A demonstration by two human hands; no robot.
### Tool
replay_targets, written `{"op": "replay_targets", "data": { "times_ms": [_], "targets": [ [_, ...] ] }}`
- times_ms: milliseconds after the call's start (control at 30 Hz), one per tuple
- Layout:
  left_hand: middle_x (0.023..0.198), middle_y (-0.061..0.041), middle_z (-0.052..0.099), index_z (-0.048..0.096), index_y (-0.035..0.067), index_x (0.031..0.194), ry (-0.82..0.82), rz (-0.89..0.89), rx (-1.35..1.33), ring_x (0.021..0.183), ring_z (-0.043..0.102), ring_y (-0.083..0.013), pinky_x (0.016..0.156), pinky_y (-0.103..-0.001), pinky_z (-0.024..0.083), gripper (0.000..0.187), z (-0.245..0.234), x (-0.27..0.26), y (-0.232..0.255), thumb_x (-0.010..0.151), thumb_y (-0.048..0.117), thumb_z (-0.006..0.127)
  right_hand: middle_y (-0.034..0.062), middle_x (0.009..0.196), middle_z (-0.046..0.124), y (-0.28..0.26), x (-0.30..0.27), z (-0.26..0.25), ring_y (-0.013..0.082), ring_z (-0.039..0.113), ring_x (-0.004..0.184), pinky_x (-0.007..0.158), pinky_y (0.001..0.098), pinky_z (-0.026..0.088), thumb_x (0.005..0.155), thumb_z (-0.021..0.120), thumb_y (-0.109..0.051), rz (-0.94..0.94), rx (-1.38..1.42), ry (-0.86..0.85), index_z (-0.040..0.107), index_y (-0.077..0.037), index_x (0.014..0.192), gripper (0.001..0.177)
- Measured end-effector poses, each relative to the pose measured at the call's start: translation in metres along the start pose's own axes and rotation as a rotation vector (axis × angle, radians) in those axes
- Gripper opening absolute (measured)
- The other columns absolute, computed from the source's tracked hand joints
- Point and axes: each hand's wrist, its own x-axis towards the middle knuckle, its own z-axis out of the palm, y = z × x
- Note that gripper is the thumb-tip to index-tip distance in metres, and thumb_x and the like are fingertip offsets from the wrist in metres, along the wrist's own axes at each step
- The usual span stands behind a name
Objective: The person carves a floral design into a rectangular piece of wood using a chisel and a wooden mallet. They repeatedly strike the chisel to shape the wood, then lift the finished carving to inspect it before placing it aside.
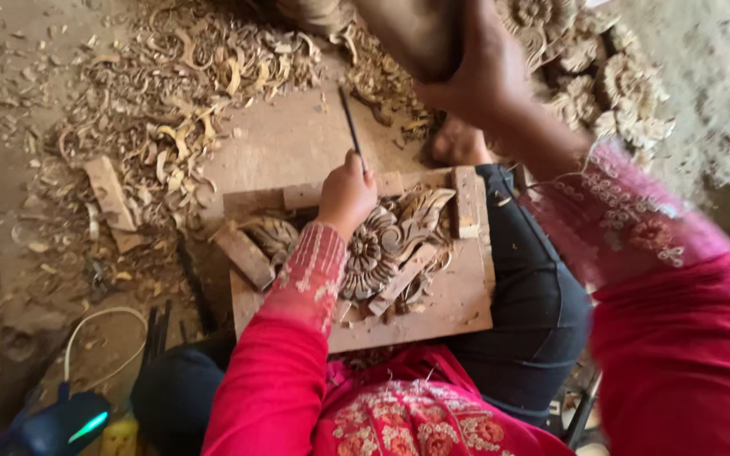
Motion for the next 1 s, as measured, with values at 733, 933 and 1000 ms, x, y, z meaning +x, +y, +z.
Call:
{"op": "replay_targets", "data": {
  "times_ms": [733,933,1000],
  "targets": [
    [0.069,-0.014,0.069,0.057,-0.005,0.113,-0.19,0.188,0.09,0.055,0.068,-0.0263,0.045,-0.036,0.053,0.026,-0.048,-0.011,0.053,0.106,0.02,0.053,0.0165,0.149,0.051,-0.013,-0.212,-0.072,0.0265,0.054,0.14,0.119,0.0415,0.05,0.07,0.097,-0.018,0.693,0.432,0.143,0.032,-0.007,0.159,0.111],
    [0.068,-0.016,0.068,0.059,-0.006,0.12,-0.185,0.436,0.277,0.059,0.068,-0.0329,0.05,-0.044,0.053,0.028,-0.028,-0.004,0.056,0.1,0.012,0.052,0.0101,0.133,0.061,-0.006,-0.192,-0.047,0.02,0.064,0.121,0.102,0.0379,0.059,0.083,0.091,-0.025,0.737,0.342,0.199,0.03,-0.015,0.16,0.099],
    [0.068,-0.015,0.068,0.059,-0.006,0.12,-0.163,0.489,0.353,0.058,0.067,-0.0316,0.049,-0.044,0.053,0.027,-0.023,-0.002,0.059,0.101,0.011,0.051,0.0129,0.135,0.067,0.002,-0.19,-0.043,0.0233,0.068,0.119,0.1,0.0402,0.058,0.084,0.091,-0.026,0.622,-0.01,0.015,0.038,-0.015,0.161,0.093]
  ]
}}
